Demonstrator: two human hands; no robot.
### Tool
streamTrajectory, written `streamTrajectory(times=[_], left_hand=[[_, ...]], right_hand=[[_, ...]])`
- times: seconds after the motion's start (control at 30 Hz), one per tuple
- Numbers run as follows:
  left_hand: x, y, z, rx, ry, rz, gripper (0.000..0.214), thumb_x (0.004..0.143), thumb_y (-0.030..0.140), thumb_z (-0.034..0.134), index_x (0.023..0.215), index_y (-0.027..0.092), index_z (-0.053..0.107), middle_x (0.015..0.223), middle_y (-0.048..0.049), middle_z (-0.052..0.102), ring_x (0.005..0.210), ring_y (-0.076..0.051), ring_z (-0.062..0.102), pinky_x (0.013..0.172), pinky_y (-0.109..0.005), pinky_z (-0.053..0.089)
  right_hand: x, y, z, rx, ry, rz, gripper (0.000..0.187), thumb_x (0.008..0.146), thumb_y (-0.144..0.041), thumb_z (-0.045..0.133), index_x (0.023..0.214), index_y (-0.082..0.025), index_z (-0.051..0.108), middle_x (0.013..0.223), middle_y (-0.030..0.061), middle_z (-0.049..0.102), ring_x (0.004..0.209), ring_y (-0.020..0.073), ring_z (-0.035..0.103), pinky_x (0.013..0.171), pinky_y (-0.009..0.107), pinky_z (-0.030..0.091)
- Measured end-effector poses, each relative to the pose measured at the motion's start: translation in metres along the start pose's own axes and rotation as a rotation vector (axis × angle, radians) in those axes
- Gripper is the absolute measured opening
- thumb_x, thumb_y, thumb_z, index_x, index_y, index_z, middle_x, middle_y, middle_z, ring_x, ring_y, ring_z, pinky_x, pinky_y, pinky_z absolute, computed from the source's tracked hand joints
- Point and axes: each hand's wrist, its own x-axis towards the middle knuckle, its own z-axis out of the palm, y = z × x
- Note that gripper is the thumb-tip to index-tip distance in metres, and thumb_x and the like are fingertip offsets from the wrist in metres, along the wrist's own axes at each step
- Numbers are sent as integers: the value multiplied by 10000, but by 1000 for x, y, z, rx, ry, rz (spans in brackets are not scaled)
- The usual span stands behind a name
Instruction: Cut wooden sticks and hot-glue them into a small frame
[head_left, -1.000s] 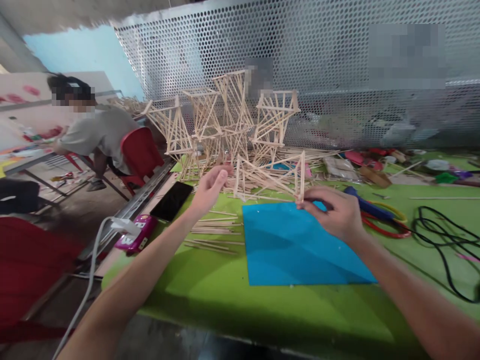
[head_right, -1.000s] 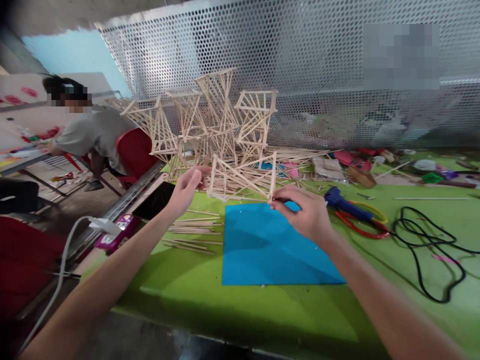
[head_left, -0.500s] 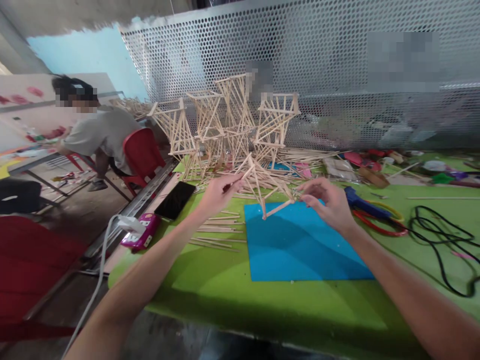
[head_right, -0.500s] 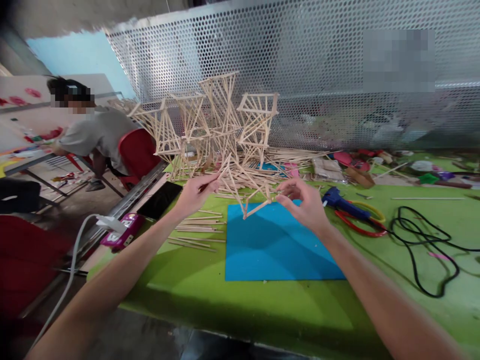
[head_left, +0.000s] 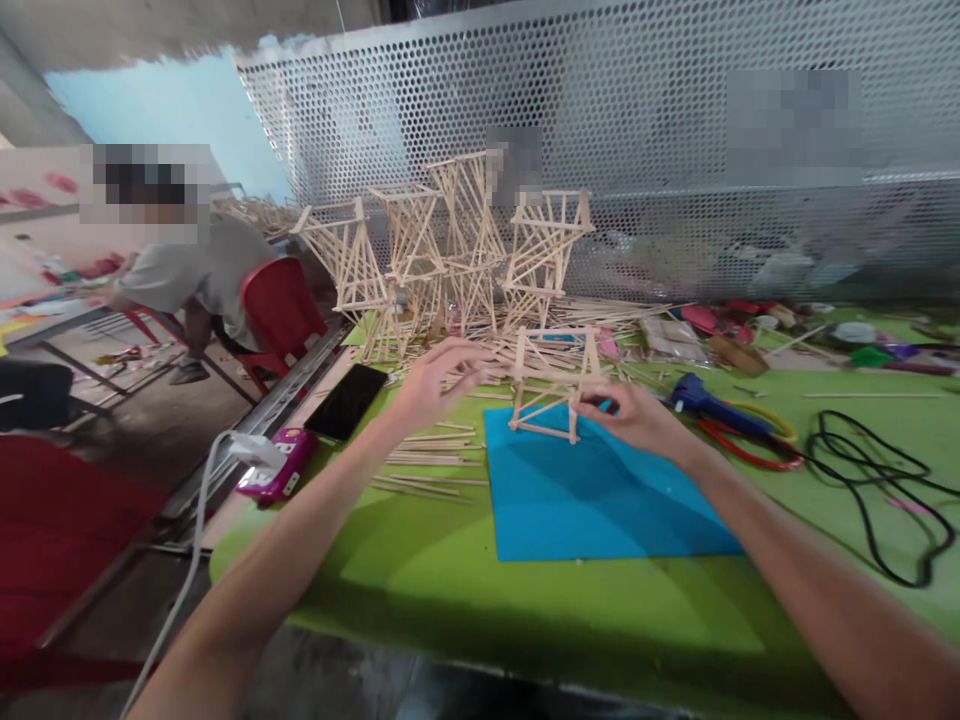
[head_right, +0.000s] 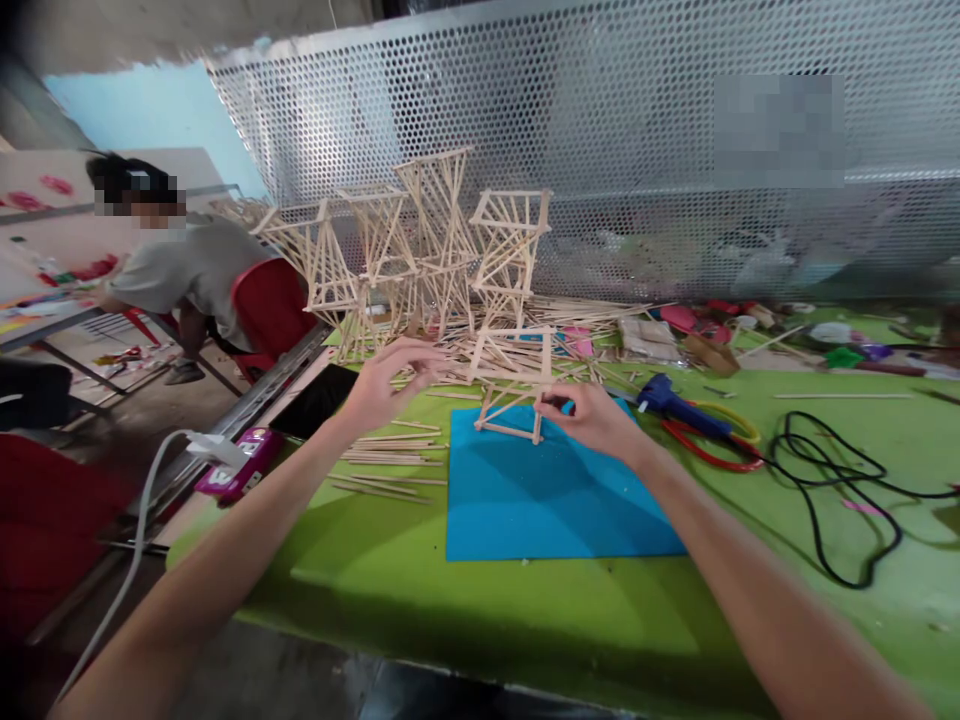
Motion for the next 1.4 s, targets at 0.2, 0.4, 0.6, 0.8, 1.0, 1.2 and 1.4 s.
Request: streamTrajectory(times=[0.2,0.4,0.6,0.8,1.0,1.2,1.4], left_hand=[[-15,-49,-21,165,-681,-225,240,939,454,660,977,228,730,1077,-49,750,956,-216,674,833,-314,482],[-26,-70,-22,77,-841,-412,268,882,476,690,947,228,764,1002,-69,752,849,-211,660,722,-289,428],[-30,-69,-24,43,-871,-490,217,832,437,712,906,241,769,919,-52,757,758,-192,646,664,-283,405],[-23,-55,-21,124,-745,-421,225,948,387,576,978,200,696,900,-71,732,710,-177,599,645,-286,386],[-7,-13,-1,-75,-419,-293,224,979,406,601,1027,213,705,979,-41,749,837,-173,653,758,-286,465],[-12,19,39,-343,-340,-334,207,917,419,714,970,225,769,952,-31,783,824,-158,706,780,-290,554],[-20,28,67,-529,-194,-449,266,854,421,790,946,189,701,916,-51,789,834,-179,754,807,-315,608]], right_hand=[[1,11,9,-64,34,45,393,989,-493,521,924,-209,784,800,40,756,622,163,587,614,295,415],[2,15,9,-113,100,18,289,968,-431,570,909,-240,778,796,47,775,667,196,645,606,290,446],[2,17,8,-45,151,21,298,986,-402,542,933,-222,774,837,58,795,712,212,705,650,301,512],[2,16,3,-20,146,38,296,999,-332,503,886,-199,741,834,59,793,750,217,731,724,318,535],[3,17,7,46,121,66,272,979,-321,516,923,-203,755,766,35,781,680,208,721,697,320,544],[8,23,21,82,136,57,269,943,-324,545,896,-190,774,761,51,775,667,214,699,665,327,545],[2,1,10,24,472,25,180,908,-343,620,951,-187,699,895,78,738,697,201,643,673,332,522]])
